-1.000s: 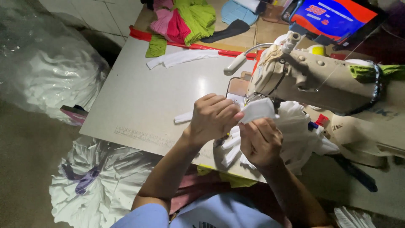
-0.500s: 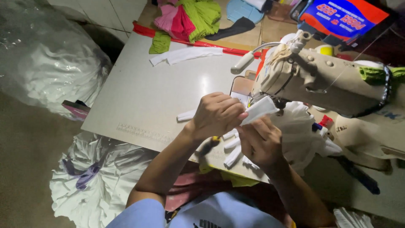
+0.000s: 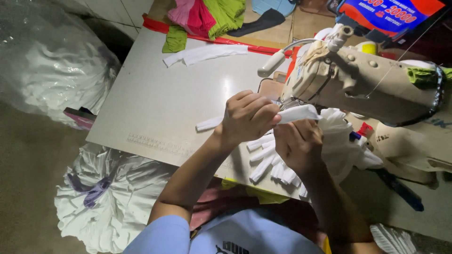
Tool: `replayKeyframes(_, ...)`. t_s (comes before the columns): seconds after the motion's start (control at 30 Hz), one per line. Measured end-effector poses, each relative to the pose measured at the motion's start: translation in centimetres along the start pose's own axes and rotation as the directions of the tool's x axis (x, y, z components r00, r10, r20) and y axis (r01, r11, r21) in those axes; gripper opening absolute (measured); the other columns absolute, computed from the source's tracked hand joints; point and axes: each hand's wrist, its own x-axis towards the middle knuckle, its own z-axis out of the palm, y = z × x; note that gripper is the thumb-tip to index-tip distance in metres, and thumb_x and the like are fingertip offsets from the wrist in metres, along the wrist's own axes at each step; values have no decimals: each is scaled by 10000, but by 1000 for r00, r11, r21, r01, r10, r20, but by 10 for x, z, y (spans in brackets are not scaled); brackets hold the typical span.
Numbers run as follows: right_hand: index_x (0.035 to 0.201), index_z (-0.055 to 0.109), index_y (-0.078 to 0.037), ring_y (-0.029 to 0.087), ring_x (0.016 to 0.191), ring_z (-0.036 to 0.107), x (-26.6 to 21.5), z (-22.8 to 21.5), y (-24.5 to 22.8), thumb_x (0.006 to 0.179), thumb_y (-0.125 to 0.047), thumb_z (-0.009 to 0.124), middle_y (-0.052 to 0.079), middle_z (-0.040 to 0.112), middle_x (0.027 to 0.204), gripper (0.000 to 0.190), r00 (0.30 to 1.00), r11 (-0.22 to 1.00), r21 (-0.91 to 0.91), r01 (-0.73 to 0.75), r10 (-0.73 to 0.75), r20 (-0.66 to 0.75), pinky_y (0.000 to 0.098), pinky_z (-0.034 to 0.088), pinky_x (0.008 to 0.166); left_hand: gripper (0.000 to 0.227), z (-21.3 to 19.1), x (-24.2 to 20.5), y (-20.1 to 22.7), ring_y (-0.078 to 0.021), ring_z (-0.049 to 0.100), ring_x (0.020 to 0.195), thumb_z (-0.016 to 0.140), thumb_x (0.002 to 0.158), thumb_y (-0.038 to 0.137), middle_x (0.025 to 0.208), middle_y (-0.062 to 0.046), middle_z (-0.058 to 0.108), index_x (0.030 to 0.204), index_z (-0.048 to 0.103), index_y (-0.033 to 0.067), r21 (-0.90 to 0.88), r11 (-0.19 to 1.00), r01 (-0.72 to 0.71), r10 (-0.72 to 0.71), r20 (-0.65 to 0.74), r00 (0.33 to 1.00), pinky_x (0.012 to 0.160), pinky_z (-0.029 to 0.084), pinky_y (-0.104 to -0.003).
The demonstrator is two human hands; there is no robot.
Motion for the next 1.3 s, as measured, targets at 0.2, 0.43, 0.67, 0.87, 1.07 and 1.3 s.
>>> replayKeyframes(0.2,702,626,-27,229,506,489,8,-2,-6,749,-35,578,49,433,605,67,995,993,77,-92,90,37,318,437,481,344,-1,-6,4,-127,476,422,351,910,354,541,36,444,704,535,151,-16,991,132,-132,2,991,424,419,-231)
replayKeyframes(0.43,723,591,35,241,524,511,35,-8,-13,808,10,568,100,487,632,92,995,987,145,-61,71,-63,335,451,513,321,2,-16,7,-168,494,424,345,899,289,559,6,461,690,530,130,13,987,159,-158,-44,986,427,435,-260)
replayKeyframes(0.67,699,586,34,239,496,489,4,-7,-18,793,11,578,102,494,617,97,998,993,117,-26,32,-51,337,458,508,346,-9,-18,17,-145,425,389,371,896,304,509,11,413,634,511,128,41,998,55,-55,-4,998,426,403,-243)
replayKeyframes(0.87,651,562,10,238,458,471,-1,-8,-27,808,-34,561,83,445,560,164,994,980,180,-87,96,-43,321,450,461,355,2,-81,19,-141,395,361,391,891,264,482,4,397,580,490,123,54,998,26,-27,22,999,395,373,-220)
replayKeyframes(1.07,633,569,-8,247,468,490,-8,-17,-28,811,-58,539,82,439,538,188,994,982,159,-105,105,9,327,440,436,341,-27,-84,27,-189,483,404,407,892,242,508,0,509,615,555,110,-109,943,314,-299,137,944,404,406,-284)
replayKeyframes(1.3,625,511,21,314,448,443,-4,-8,-49,849,-157,438,99,396,557,295,984,947,270,-171,154,85,379,407,405,279,-38,30,72,-344,532,506,344,931,233,562,-77,487,900,535,31,-456,598,659,-572,333,750,485,453,-338)
